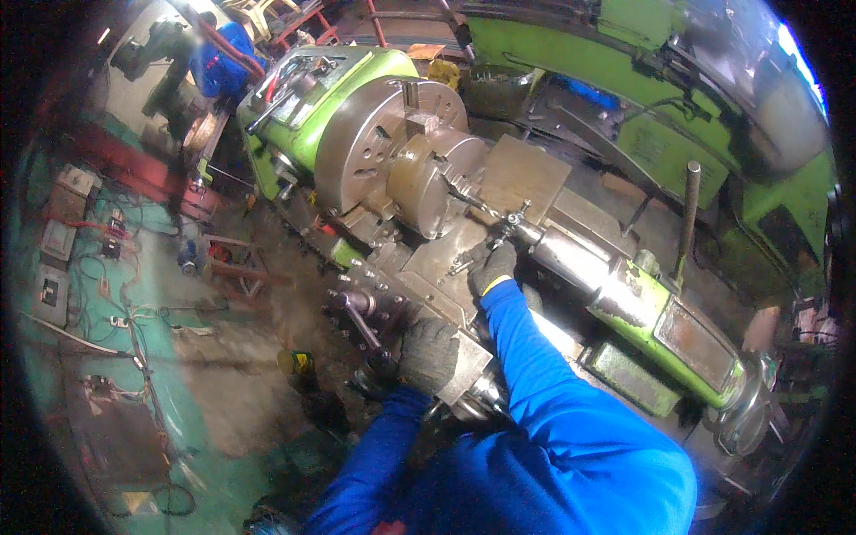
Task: The person operates a green industrial lathe, using gloved hands to manipulate the tool post and control levers. They adjust the cutting tool's position against a rotating metal workpiece, performing precise machining operations in a workshop environment.
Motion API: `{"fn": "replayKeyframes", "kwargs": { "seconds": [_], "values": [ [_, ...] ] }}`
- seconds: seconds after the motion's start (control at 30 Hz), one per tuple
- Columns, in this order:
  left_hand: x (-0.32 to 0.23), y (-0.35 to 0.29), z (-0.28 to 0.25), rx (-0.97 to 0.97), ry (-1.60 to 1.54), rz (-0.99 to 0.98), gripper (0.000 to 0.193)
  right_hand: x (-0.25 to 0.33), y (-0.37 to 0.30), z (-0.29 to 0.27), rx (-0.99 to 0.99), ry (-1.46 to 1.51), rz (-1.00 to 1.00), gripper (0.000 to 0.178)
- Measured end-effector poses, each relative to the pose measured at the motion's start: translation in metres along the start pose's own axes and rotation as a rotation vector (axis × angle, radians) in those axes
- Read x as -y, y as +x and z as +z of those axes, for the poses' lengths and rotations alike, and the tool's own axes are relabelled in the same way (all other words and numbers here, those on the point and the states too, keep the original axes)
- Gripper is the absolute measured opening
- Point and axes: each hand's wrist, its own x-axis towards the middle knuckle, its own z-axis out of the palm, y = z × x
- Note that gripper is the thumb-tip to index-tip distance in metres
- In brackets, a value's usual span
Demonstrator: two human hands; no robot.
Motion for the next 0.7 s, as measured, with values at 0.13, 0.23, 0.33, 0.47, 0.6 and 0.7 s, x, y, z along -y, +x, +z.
{"fn": "replayKeyframes", "kwargs": {
  "seconds": [0.13, 0.23, 0.33, 0.47, 0.6, 0.7],
  "values": [
    [0.004, -0.002, 0.005, -0.035, 0.062, 0.046, 0.026, -0.003, 0.011, -0.016, 0.145, -0.444, -0.168, 0.006],
    [0.005, -0.001, 0.006, -0.008, 0.087, 0.048, 0.027, -0.001, 0.027, -0.031, 0.23, -0.403, -0.175, 0.008],
    [0.016, -0.004, 0.019, -0.029, 0.074, 0.08, 0.028, 0.008, 0.037, -0.046, 0.324, -0.663, -0.227, 0.01],
    [0.017, -0.008, 0.018, 0.013, 0.065, 0.046, 0.029, 0.016, -0.011, -0.01, 0.188, -0.003, 0.211, 0.02],
    [0.015, -0.009, 0.024, -0.003, 0.122, 0.042, 0.029, 0.013, -0.032, 0.006, 0.024, -0.035, 0.098, 0.023],
    [0.012, -0.006, 0.017, 0.016, 0.111, 0.031, 0.028, 0.011, -0.037, 0.006, 0.054, -0.096, 0.044, 0.025]
  ]
}}
